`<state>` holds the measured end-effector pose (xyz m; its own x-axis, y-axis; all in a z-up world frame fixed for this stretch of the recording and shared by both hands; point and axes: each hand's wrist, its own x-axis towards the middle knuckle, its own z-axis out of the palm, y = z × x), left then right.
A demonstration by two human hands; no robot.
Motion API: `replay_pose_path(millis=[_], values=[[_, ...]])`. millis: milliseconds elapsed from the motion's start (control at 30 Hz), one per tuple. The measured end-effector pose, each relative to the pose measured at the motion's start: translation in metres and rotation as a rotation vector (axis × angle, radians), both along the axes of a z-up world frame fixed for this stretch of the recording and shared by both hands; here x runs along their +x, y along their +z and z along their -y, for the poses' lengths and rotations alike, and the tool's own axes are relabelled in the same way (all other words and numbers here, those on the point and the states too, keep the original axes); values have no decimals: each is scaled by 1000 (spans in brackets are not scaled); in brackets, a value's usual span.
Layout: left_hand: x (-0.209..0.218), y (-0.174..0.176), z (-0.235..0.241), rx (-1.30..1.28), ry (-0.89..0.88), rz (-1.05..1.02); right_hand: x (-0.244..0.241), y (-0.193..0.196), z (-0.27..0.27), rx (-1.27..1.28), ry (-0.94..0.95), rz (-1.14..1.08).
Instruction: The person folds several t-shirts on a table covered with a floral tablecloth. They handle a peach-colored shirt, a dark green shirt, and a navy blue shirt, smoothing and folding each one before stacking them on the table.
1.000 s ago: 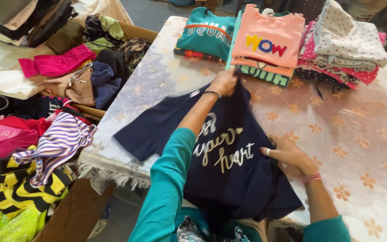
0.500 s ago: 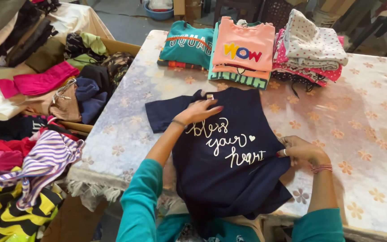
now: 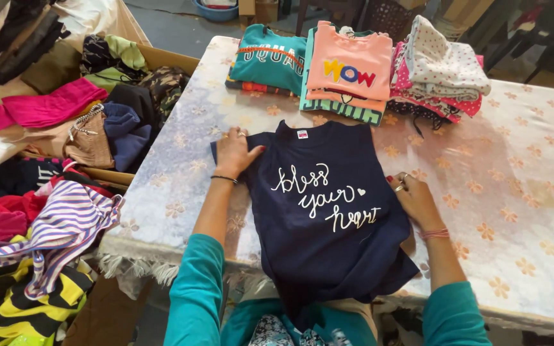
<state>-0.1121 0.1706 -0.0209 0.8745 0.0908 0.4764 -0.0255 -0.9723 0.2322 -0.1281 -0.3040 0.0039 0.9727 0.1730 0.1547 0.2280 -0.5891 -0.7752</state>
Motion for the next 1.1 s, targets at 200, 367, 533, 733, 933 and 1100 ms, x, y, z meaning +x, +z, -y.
replay_pose_path(millis=[200, 367, 533, 733, 933, 1100], values=[[0, 2, -39, -206, 141, -274, -5, 6, -3, -185, 16, 124], [5, -11, -68, -341, 149, -408, -4, 6, -4, -187, 31, 129], [-3, -4, -68, -378, 294, -264, -8, 11, -6, -210, 35, 124], [-1, -8, -65, -362, 314, -222, -10, 15, -8, -222, 23, 94], [-1, -6, -54, -217, 255, -52, -6, 10, -5, -254, 6, 82], [-3, -4, -65, -280, 305, -239, -5, 9, -4, -277, 4, 77]])
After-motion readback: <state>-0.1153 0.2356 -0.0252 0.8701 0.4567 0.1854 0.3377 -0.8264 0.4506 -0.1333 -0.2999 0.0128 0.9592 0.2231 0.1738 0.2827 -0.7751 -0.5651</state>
